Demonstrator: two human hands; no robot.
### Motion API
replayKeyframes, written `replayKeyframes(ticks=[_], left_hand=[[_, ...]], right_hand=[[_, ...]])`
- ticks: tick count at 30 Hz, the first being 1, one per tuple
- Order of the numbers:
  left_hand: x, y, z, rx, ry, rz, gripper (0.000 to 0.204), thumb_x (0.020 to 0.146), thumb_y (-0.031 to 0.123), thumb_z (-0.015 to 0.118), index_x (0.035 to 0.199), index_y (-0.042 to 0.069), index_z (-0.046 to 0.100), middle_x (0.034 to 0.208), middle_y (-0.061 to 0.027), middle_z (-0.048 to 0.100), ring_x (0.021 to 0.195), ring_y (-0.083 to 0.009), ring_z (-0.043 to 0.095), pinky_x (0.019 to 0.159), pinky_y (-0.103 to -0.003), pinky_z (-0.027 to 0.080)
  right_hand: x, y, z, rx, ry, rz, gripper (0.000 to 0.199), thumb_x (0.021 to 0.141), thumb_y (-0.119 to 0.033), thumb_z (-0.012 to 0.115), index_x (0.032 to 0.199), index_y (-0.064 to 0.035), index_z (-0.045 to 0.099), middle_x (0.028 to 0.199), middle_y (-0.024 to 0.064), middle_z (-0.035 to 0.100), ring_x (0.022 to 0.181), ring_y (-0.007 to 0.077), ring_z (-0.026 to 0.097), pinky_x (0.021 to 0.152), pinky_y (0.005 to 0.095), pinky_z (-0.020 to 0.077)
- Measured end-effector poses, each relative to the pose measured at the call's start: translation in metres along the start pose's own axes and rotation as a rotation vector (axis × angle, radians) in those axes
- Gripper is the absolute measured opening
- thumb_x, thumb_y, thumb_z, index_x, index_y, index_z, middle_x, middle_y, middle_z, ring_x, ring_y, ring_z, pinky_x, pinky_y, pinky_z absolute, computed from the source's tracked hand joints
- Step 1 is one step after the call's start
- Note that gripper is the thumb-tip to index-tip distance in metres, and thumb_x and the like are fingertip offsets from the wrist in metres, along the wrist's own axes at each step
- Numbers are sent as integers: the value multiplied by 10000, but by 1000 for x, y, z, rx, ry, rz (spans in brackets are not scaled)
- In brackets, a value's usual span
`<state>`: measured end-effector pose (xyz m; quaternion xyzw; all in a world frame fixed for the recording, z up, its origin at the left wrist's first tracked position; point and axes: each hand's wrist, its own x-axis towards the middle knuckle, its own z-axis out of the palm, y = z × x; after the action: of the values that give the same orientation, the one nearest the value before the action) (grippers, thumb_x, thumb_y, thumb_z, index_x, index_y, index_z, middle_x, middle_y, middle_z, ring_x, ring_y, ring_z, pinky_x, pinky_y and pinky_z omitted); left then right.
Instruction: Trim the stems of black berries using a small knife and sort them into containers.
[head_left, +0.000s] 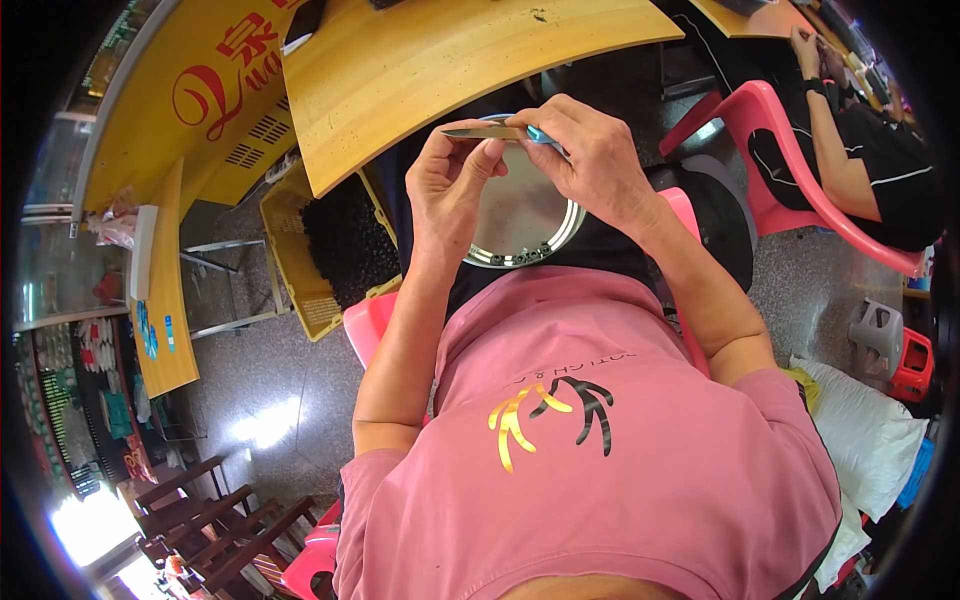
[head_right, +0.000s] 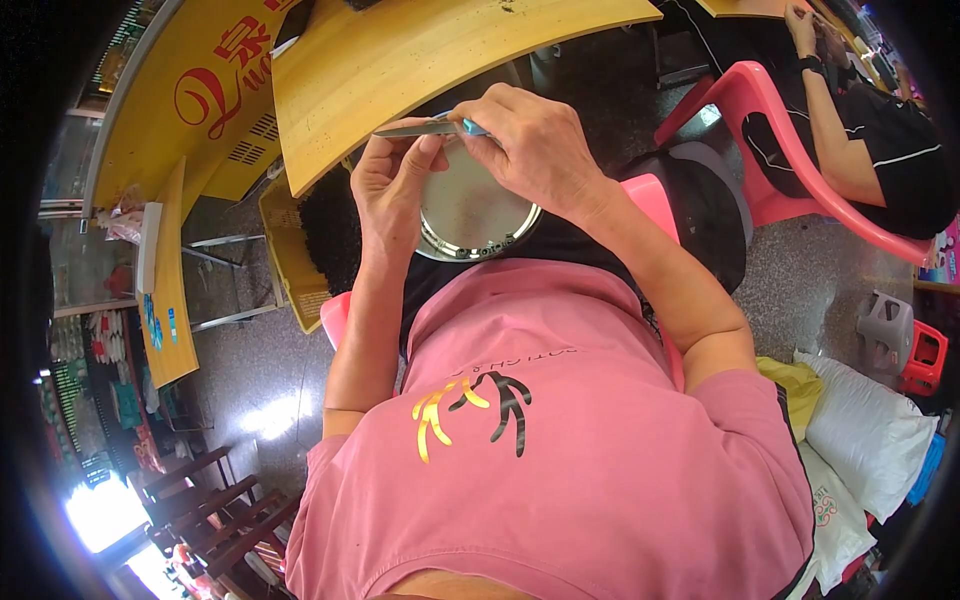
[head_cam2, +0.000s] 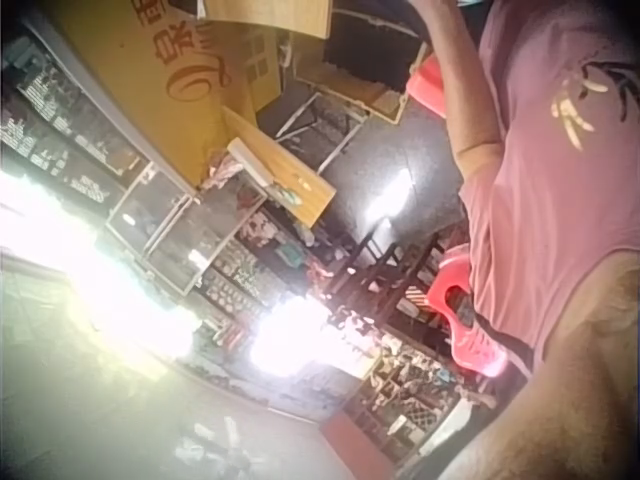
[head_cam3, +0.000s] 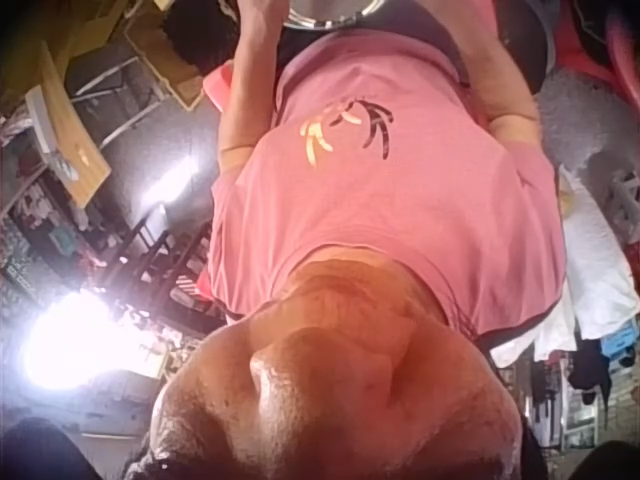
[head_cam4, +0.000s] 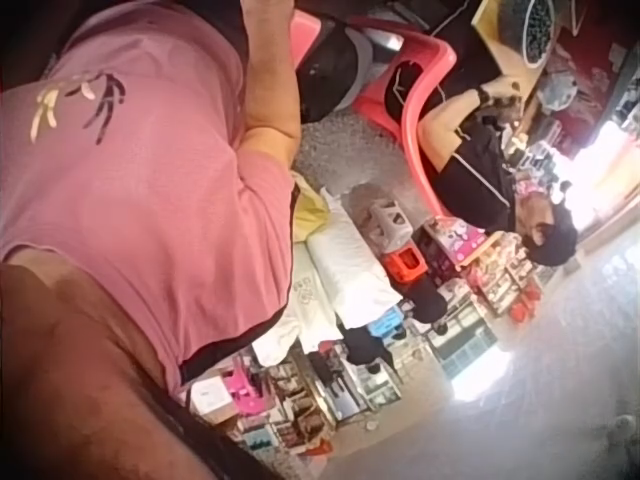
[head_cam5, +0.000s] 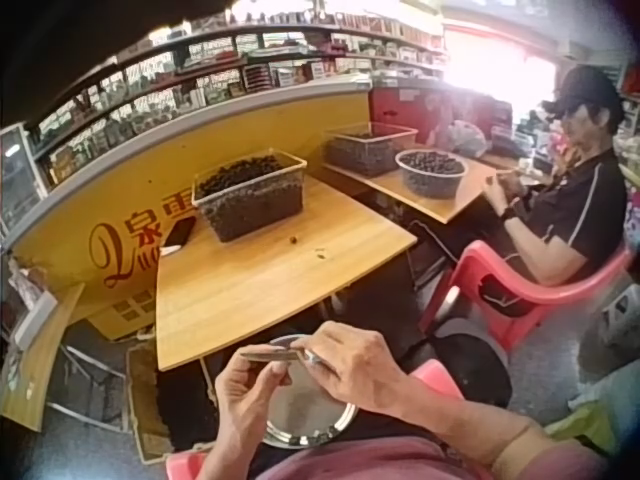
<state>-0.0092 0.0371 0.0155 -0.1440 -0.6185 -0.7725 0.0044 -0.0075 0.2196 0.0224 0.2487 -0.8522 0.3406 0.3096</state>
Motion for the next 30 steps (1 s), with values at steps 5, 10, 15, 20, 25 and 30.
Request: replayKeyframes(ticks=[5,10,15,20,25,30], left_hand=[[0,0,-9,-86,-54,-11,183,937,91,694,1083,-10,650,923,-65,679,795,-117,609,746,-254,507],[-18,11,-19,-335,-188,-103,162,928,73,694,1060,-10,652,916,-75,684,771,-122,628,713,-256,507],[-17,41,-63,-38,109,110,153,907,-37,662,1060,-29,663,905,-75,685,740,-112,632,696,-235,524],[8,68,-168,603,506,264,232,902,85,726,1115,11,670,987,-48,660,817,-106,593,739,-217,492],[2,87,-167,1069,515,441,218,904,77,705,1119,51,679,1042,-58,609,887,-149,579,766,-260,493],[-14,73,-78,890,-252,284,125,869,43,697,991,23,682,793,-93,633,706,-221,622,668,-325,513]], right_hand=[[0,0,3,22,-39,-3,199,860,-87,705,1058,-73,689,825,73,620,680,240,631,605,343,504],[-7,11,9,-25,-79,98,165,896,-123,689,1045,-52,698,839,88,632,689,256,628,617,341,501],[-3,19,-3,93,-80,297,191,951,-167,654,1054,-12,697,950,130,699,794,194,669,693,310,510],[-1,17,-6,93,-130,366,205,954,-162,649,1055,12,691,963,128,703,881,212,683,793,299,518],[0,18,-5,118,-140,344,222,953,-178,655,1058,15,688,947,134,699,852,224,678,755,311,514],[-1,20,-2,119,-157,335,256,953,-205,665,1067,23,681,919,122,685,781,192,639,708,298,501]])
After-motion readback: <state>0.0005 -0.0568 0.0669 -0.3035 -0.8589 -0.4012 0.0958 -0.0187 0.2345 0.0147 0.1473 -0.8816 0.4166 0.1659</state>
